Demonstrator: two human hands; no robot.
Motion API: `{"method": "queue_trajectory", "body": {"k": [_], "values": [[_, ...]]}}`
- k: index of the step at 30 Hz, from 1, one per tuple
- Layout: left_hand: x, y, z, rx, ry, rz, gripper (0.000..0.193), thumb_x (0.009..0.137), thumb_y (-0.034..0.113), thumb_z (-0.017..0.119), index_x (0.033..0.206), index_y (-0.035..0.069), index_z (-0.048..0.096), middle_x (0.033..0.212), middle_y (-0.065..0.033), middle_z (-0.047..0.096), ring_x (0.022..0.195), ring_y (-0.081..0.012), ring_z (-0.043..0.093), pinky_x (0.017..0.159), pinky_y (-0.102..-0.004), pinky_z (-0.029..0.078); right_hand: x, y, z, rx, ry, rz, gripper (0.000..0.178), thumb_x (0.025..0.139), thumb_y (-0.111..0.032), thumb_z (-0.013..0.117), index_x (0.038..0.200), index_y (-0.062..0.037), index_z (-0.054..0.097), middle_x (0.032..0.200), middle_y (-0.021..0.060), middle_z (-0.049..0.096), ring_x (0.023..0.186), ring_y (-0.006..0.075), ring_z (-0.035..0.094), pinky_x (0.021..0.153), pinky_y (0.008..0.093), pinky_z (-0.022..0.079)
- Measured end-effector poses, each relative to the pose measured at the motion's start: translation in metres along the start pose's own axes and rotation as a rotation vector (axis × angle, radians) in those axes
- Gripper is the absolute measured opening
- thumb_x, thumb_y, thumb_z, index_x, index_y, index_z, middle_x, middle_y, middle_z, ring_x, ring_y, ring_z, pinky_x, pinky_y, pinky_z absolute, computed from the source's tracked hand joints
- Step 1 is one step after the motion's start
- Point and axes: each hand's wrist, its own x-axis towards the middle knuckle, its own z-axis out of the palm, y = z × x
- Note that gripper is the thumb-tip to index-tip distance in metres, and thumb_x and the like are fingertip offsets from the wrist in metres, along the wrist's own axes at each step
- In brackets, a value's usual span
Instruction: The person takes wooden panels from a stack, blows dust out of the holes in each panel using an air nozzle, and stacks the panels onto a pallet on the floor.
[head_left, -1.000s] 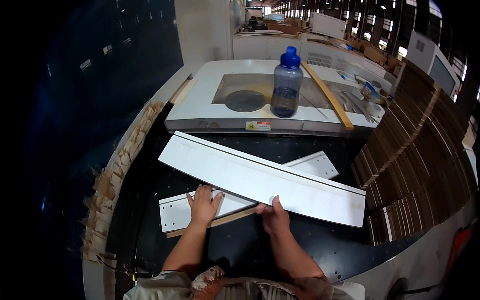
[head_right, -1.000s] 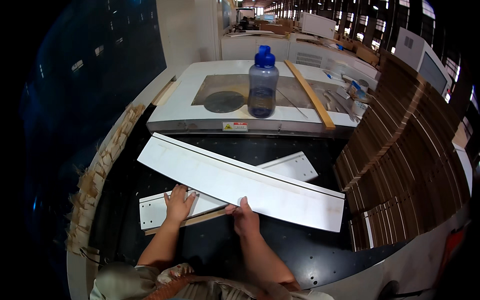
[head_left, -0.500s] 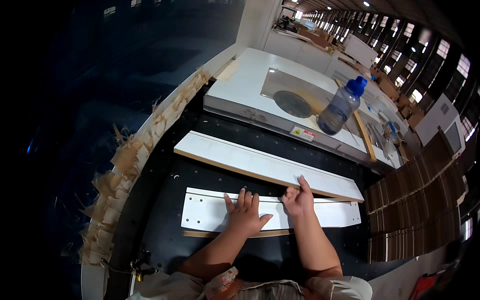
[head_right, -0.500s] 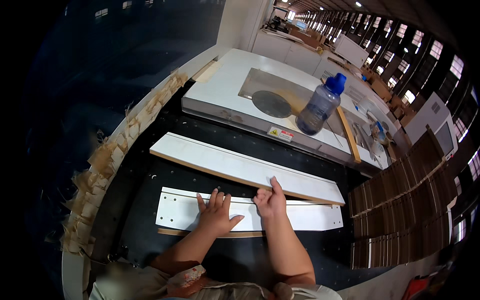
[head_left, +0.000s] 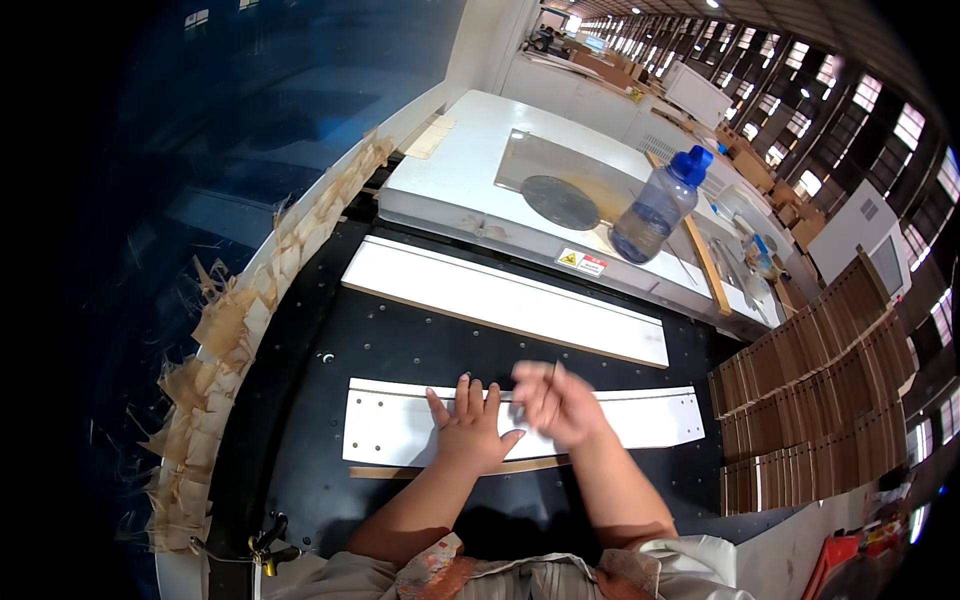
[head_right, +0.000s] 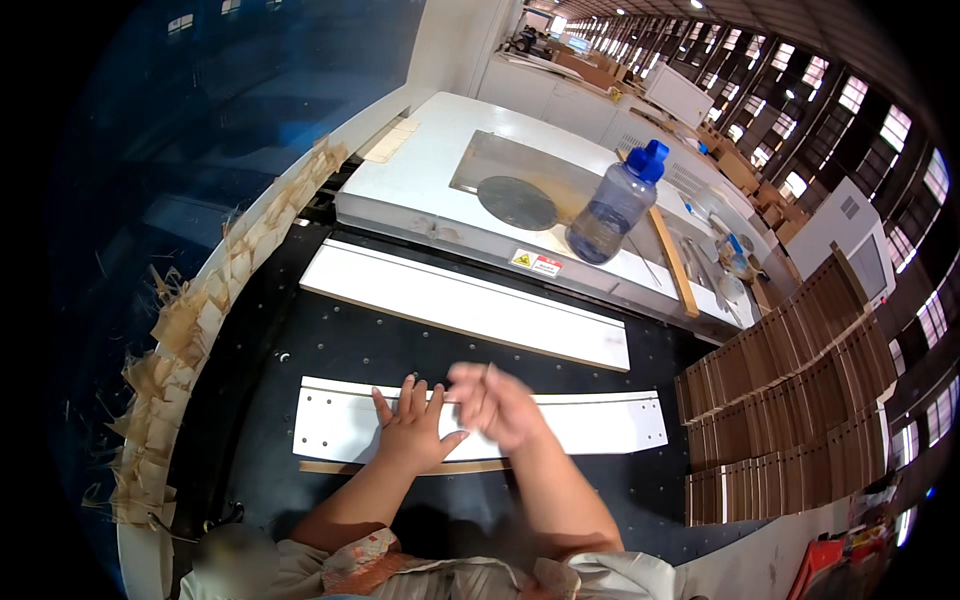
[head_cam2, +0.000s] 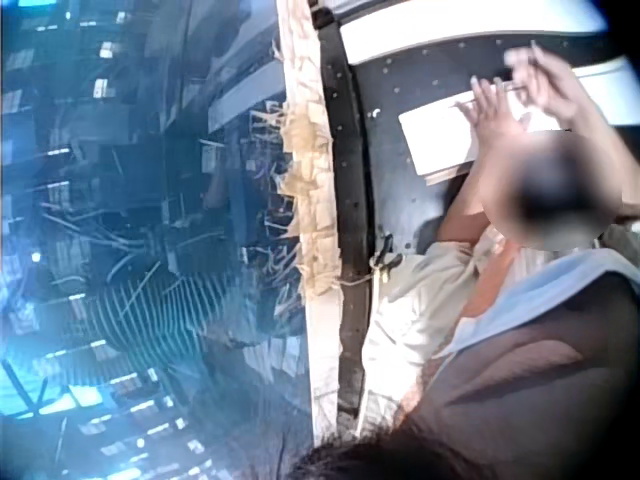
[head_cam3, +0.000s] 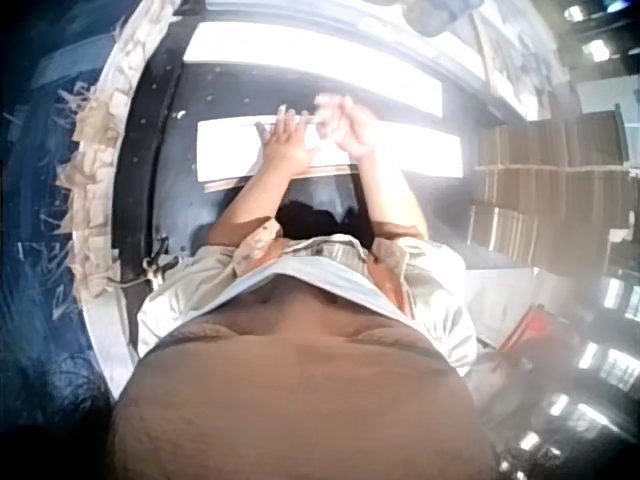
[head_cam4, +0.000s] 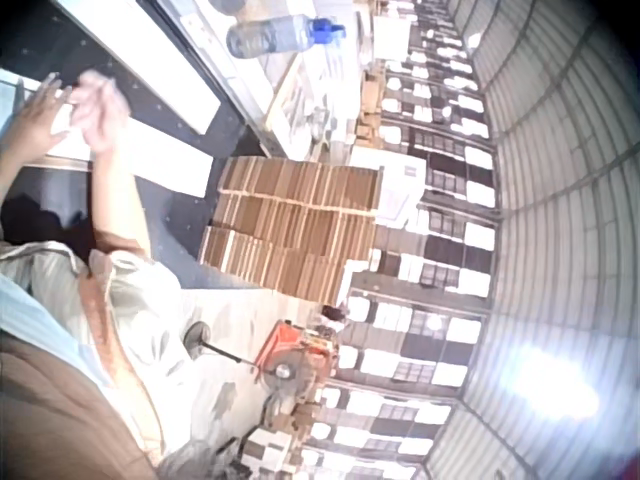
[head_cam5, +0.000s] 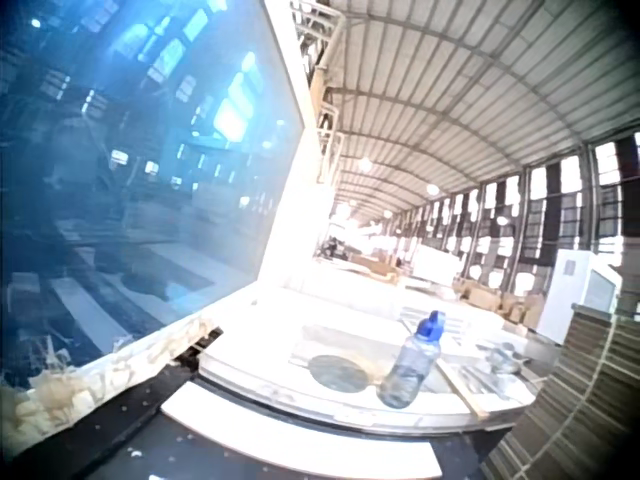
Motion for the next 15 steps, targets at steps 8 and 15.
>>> {"method": "queue_trajectory", "body": {"k": [8, 15], "values": [[0.004, 0.007, -0.009, 0.072, -0.074, -0.033, 0.077, 0.079, 0.055, 0.052, 0.135, 0.006, 0.033, 0.138, -0.0183, 0.03, 0.134, -0.0319, 0.018, 0.1, -0.0666, 0.003, -0.089, 0.085, 0.027, -0.59, -0.509, 0.318, 0.034, 0.089, -0.014, 0.055, 0.12, -0.0014, 0.051, 0.102, 0.0053, 0.058, 0.086, 0.0116, 0.052, 0.074, 0.0247, 0.043], [0.068, 0.053, -0.031, 0.233, 0.03, 0.16, 0.063, 0.078, 0.039, 0.061, 0.127, 0.004, 0.042, 0.133, -0.0158, 0.039, 0.129, -0.0303, 0.028, 0.099, -0.0628, 0.019, -0.086, 0.07, 0.013, -0.622, -0.65, 0.252, 0.038, 0.085, -0.011, 0.057, 0.119, 0.0042, 0.049, 0.113, 0.0136, 0.056, 0.105, 0.0197, 0.051, 0.091, 0.0308, 0.038]]}}
